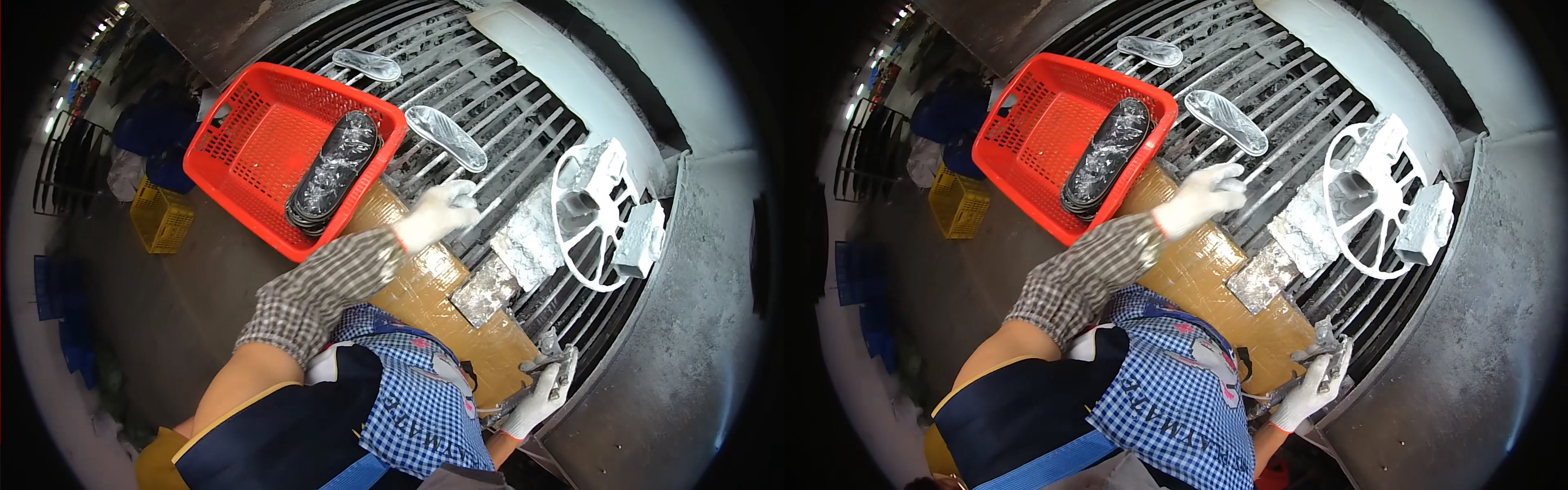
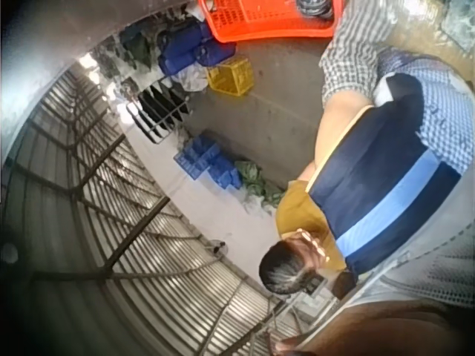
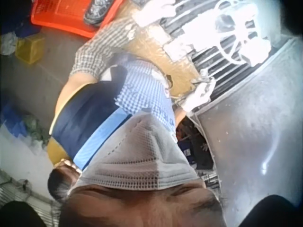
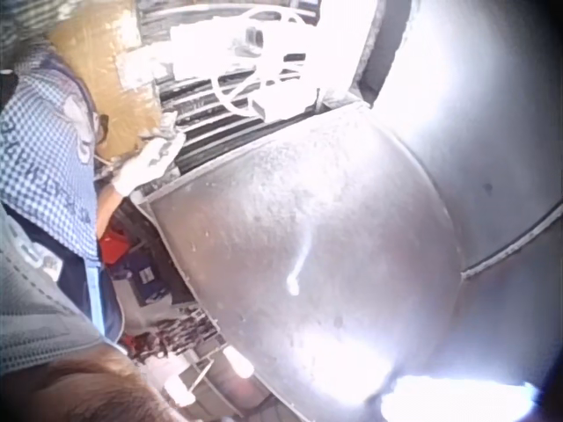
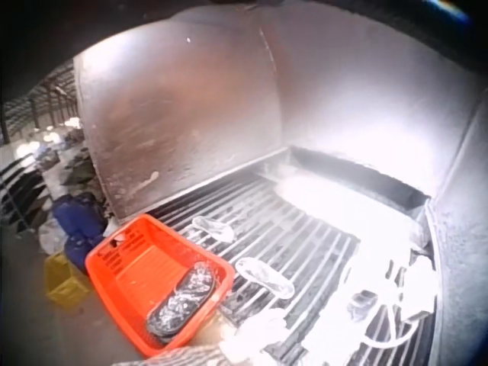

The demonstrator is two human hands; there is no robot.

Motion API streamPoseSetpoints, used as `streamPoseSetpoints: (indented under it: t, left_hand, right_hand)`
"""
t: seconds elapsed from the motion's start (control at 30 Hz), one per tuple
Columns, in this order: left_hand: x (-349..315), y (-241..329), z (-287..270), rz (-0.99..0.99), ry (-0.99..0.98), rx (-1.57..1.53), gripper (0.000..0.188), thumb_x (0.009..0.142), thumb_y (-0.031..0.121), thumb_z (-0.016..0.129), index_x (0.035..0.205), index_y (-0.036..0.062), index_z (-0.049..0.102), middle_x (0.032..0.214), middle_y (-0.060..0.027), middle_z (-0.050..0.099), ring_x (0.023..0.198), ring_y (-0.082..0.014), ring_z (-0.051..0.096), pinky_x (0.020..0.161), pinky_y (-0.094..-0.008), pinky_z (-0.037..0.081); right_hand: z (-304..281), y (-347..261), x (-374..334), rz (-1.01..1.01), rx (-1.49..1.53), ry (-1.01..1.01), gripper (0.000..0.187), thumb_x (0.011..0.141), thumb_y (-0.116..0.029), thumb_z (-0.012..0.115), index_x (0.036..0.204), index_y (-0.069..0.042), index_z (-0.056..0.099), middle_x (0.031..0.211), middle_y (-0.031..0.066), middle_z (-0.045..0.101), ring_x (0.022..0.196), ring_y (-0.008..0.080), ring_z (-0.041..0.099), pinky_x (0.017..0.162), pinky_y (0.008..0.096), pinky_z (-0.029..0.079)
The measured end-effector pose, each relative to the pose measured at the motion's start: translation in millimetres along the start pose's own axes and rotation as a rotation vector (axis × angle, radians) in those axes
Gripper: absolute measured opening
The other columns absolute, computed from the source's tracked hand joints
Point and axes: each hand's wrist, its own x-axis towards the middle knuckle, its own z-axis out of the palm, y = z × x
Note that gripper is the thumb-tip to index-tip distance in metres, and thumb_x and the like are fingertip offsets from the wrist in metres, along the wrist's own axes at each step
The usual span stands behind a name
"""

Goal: The person spray paints several small plastic parts white using a spray gun. They pick up each part from a red basket, coat it with white paint, and place it on a metal grate to dry. The process is repeated for multiple items throughout the clip.

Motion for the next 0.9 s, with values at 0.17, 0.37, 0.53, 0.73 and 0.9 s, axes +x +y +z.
streamPoseSetpoints:
  t: [0.17,0.37,0.53,0.73,0.9]
  left_hand:
    - [-99.6,84.4,-44.8,0.472,0.241,0.797,0.077,0.085,0.016,0.084,0.154,-0.0001,0.053,0.136,-0.02,0.069,0.121,-0.0283,0.069,0.107,-0.0382,0.055]
    - [-154.9,111.6,-109.4,0.329,0.508,1.426,0.103,0.068,0.039,0.093,0.155,0.0045,0.05,0.142,-0.0234,0.062,0.127,-0.0411,0.061,0.11,-0.0486,0.05]
    - [-156.8,80.5,-139.7,-0.004,0.505,1.336,0.11,0.068,0.042,0.091,0.159,0.0041,0.044,0.139,-0.0246,0.064,0.125,-0.0426,0.064,0.106,-0.0497,0.053]
    - [-151.2,75.6,-150.4,-0.108,0.55,1.367,0.11,0.071,0.036,0.089,0.164,0.0079,0.039,0.142,-0.0245,0.064,0.128,-0.0375,0.065,0.108,-0.0446,0.053]
    - [-154.6,78.1,-147.3,-0.091,0.63,1.106,0.107,0.073,0.028,0.088,0.165,0.0098,0.037,0.139,-0.0224,0.066,0.122,-0.0358,0.069,0.105,-0.0415,0.054]
  right_hand:
    - [2.6,-5.4,-0.9,-0.11,-0.05,0.025,0.058,0.108,-0.016,0.058,0.158,0.008,0.045,0.139,0.0176,0.064,0.126,0.0248,0.061,0.113,0.0405,0.044]
    - [-0.8,2.5,-3.0,-0.062,0.027,-0.016,0.058,0.108,-0.016,0.059,0.158,0.008,0.045,0.134,0.016,0.066,0.12,0.0224,0.063,0.11,0.038,0.046]
    - [-8.7,14.0,-0.4,-0.084,0.028,-0.034,0.052,0.11,-0.017,0.057,0.157,0.004,0.05,0.139,0.0152,0.067,0.121,0.0204,0.064,0.107,0.0349,0.048]
    - [-16.7,12.9,-3.7,-0.132,0.002,-0.005,0.054,0.108,-0.015,0.059,0.157,0.006,0.048,0.139,0.0162,0.066,0.123,0.0222,0.063,0.111,0.0375,0.045]
    - [-21.2,15.4,-5.3,-0.178,-0.013,0.02,0.051,0.11,-0.016,0.057,0.157,0.004,0.05,0.133,0.0128,0.069,0.118,0.0183,0.064,0.106,0.0338,0.047]
